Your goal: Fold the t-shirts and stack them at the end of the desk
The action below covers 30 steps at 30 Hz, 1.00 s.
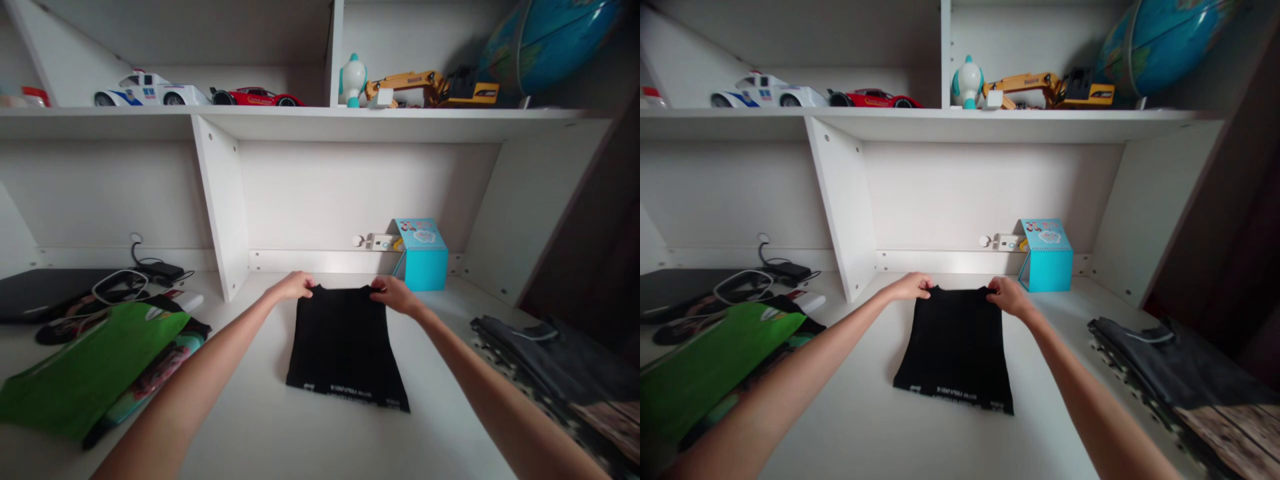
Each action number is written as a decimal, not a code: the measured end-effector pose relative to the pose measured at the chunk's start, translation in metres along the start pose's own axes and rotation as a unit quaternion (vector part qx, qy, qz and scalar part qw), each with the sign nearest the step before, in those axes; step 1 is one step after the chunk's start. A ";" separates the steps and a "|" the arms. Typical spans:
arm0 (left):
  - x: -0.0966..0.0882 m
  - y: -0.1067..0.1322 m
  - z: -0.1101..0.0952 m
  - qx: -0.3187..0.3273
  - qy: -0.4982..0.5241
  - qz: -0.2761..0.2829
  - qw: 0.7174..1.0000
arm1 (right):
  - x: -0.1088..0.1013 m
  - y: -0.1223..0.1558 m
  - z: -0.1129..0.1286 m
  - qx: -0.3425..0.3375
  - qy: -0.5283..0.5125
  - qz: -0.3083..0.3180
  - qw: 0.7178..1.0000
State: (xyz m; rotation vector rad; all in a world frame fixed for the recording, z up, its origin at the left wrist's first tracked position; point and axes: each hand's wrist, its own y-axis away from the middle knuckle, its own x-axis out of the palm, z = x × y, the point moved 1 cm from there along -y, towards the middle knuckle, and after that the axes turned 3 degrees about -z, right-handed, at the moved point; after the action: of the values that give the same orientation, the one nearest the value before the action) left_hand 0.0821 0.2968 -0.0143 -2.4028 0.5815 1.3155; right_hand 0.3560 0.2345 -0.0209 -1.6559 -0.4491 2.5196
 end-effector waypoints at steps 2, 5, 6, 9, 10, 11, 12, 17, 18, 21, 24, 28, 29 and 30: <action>-0.028 0.009 -0.025 0.079 0.033 -0.077 0.993 | -0.040 0.011 0.013 -0.021 -0.009 -0.076 0.997; -0.058 0.033 -0.056 0.159 0.054 -0.154 0.974 | -0.081 0.047 0.040 -0.099 -0.026 -0.194 0.976; -0.061 0.043 -0.061 0.169 0.049 -0.160 0.971 | -0.086 0.064 0.050 -0.129 -0.029 -0.221 0.966; -0.049 0.069 -0.058 0.183 0.011 -0.107 0.977 | -0.081 0.112 0.074 -0.189 -0.033 -0.160 0.968; -0.040 0.077 -0.053 0.183 -0.012 -0.069 0.981 | -0.075 0.125 0.078 -0.198 -0.042 -0.098 0.974; -0.028 0.084 -0.047 0.179 -0.038 -0.031 0.983 | -0.068 0.135 0.080 -0.204 -0.056 -0.029 0.977; -0.016 0.091 -0.043 0.172 -0.061 0.002 0.983 | -0.062 0.141 0.078 -0.203 -0.073 0.032 0.976; 0.050 0.129 -0.071 0.187 -0.044 0.032 0.981 | -0.028 0.119 0.031 -0.132 -0.078 0.071 0.986; 0.063 0.136 -0.084 0.205 -0.036 0.038 0.977 | -0.019 0.111 0.018 -0.117 -0.062 0.067 0.989; 0.093 0.150 -0.113 0.242 -0.055 0.056 0.967 | 0.009 0.096 -0.013 -0.090 -0.028 0.079 0.992; 0.100 0.152 -0.112 0.226 -0.098 0.041 0.968 | 0.023 0.110 -0.018 -0.076 -0.006 0.077 0.994; 0.081 0.139 -0.069 0.165 -0.137 0.001 0.977 | 0.016 0.165 0.025 -0.084 0.005 0.084 0.993; 0.075 0.133 -0.056 0.144 -0.143 -0.003 0.979 | 0.009 0.180 0.040 -0.102 -0.014 0.103 0.989; 0.070 0.128 -0.043 0.121 -0.149 -0.006 0.981 | 0.003 0.193 0.054 -0.126 -0.044 0.132 0.982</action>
State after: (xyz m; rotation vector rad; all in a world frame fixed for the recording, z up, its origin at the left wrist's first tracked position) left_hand 0.0820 0.1536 -0.0642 -1.9660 0.6008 1.4717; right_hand 0.3215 0.0412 -0.0597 -1.8013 -0.6181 2.8378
